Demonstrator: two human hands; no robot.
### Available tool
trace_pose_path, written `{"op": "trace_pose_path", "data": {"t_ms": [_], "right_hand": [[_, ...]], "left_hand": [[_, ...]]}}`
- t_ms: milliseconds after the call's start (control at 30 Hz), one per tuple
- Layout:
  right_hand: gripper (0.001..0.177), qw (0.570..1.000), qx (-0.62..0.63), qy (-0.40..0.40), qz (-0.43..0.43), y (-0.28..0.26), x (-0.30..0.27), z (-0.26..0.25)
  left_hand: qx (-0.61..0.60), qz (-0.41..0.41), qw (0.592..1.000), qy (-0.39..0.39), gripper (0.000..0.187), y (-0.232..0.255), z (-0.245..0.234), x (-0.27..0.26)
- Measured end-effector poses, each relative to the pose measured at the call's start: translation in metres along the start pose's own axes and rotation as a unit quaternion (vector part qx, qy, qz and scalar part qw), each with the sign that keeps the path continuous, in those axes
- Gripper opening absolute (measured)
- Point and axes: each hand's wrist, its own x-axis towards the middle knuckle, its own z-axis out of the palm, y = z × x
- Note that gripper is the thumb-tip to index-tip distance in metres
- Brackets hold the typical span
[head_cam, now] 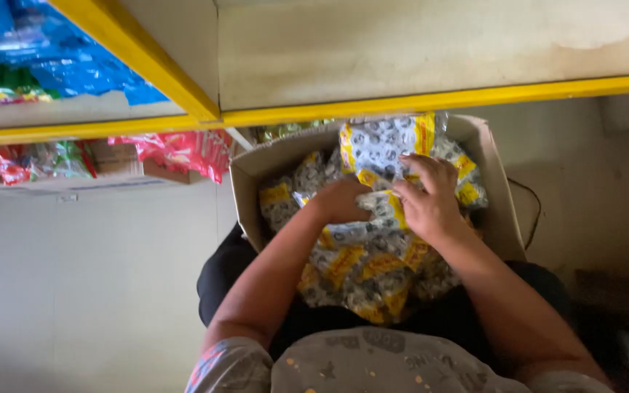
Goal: Stocking small bags of candy from a cardboard box onto a store shelf.
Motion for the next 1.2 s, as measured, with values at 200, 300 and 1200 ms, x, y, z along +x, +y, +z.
{"op": "trace_pose_path", "data": {"t_ms": [200,300,1200], "right_hand": [[0.021,0.953,0.166,0.018,0.254,0.066,-0.009,0.014],[0.045,0.805,0.397,0.037,0.440,0.087,-0.013,0.006],[0.081,0.755,0.481,-0.136,0.425,0.042,-0.009,0.032]], "left_hand": [[-0.009,-0.057,0.998,-0.006,0.047,0.036,-0.030,-0.007],[-0.110,-0.131,0.983,0.071,0.041,0.053,-0.059,-0.010],[-0.598,-0.017,0.777,0.198,0.061,0.043,-0.012,0.015]]}}
